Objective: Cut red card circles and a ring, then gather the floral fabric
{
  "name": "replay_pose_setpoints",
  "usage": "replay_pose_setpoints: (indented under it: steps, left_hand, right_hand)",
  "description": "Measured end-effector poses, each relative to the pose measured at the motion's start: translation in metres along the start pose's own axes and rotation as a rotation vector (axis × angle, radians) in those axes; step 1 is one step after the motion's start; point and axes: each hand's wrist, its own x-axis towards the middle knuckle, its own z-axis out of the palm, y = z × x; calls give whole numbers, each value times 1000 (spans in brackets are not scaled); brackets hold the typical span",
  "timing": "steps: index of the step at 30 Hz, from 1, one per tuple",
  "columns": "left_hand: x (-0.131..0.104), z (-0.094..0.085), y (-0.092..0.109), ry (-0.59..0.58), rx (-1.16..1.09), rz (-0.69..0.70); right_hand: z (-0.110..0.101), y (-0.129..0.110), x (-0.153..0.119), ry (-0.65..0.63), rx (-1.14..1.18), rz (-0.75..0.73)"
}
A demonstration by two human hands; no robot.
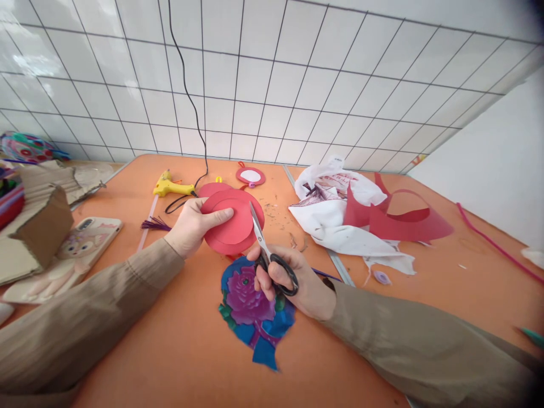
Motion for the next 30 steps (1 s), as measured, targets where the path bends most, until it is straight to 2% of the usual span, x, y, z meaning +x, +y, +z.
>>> replay_pose_setpoints:
  steps: [8, 30]
  left_hand:
    - [0, 1, 0, -4, -18, -10]
    - [0, 2, -1, 19, -24, -3]
  right_hand:
    - [1, -2, 0, 32, -39, 8]
    - [1, -2, 0, 19, -25, 4]
